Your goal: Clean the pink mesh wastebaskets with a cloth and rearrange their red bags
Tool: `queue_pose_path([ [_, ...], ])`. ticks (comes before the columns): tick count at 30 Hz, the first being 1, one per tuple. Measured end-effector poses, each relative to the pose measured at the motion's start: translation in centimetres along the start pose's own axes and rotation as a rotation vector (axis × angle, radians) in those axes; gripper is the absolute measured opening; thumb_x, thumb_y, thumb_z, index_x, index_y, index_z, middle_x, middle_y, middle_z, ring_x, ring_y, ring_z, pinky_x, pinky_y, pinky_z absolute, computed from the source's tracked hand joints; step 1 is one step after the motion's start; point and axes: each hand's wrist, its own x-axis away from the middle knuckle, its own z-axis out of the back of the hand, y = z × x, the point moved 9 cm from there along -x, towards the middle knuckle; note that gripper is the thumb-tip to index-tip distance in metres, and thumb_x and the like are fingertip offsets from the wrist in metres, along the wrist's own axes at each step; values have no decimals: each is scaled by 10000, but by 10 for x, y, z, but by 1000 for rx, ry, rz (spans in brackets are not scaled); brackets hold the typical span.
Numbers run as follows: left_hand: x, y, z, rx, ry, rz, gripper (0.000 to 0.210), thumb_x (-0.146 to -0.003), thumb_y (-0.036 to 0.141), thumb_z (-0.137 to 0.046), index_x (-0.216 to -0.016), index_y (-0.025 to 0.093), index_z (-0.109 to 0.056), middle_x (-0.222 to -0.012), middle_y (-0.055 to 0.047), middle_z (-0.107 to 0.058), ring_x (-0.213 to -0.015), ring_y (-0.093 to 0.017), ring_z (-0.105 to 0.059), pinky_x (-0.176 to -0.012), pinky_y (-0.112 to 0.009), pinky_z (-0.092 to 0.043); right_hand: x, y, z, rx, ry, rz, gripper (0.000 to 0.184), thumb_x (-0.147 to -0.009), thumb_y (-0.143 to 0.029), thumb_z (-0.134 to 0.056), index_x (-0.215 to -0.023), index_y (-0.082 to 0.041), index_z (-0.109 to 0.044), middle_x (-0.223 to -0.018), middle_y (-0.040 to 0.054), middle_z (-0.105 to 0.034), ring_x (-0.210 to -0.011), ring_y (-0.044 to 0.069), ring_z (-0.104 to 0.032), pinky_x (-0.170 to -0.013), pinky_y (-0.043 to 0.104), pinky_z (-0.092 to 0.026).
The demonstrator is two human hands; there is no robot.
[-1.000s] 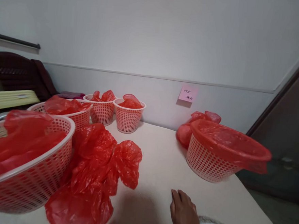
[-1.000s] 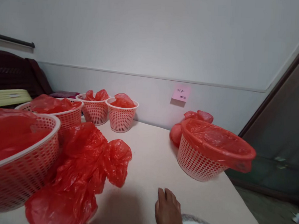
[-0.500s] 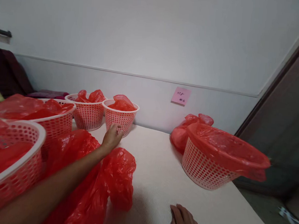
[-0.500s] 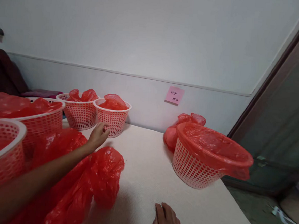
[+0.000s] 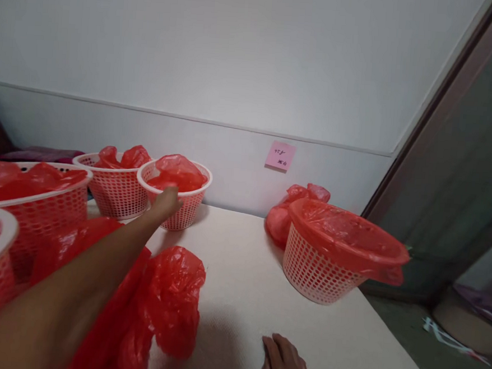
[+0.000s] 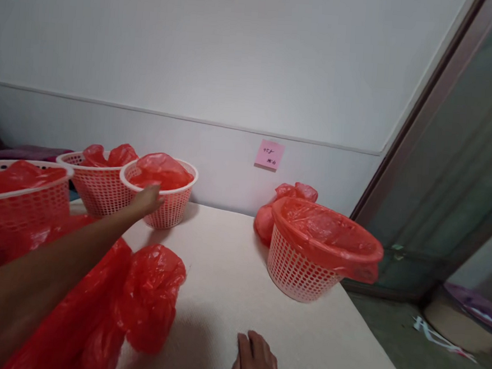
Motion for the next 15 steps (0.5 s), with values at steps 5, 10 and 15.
queue_pose_path([
  [5, 37, -1, 0, -37, 18, -38, 216, -882, 359, -596, -926, 148, -617, -998, -47, -630, -907, -178, -599, -832, -395, -499, -2, -1, 3, -45, -79, -29, 432, -853, -127, -438, -1231, -247, -611, -1255, 107, -618, -1159, 262, -554, -941, 380, -434],
  [10, 53, 12, 24, 53, 146, -74, 148, -884, 281, -564, -813, 154, -590, -878, -19, -593, -824, -155, -561, -789, -346, -470, -3, -6, 13, -90, -90, -46, 432, -857, -104, -412, -1218, -232, -611, -1257, 110, -607, -1166, 258, -538, -959, 385, -412],
  [15, 65, 43, 58, 186, 262, -122, 161, -829, 275, -523, -684, 207, -508, -751, -1, -504, -737, -159, -495, -723, -287, -423, -4, -12, 27, -97, -83, -75, 419, -850, -91, -418, -1192, -220, -621, -1245, 110, -606, -1161, 261, -535, -972, 388, -389],
])
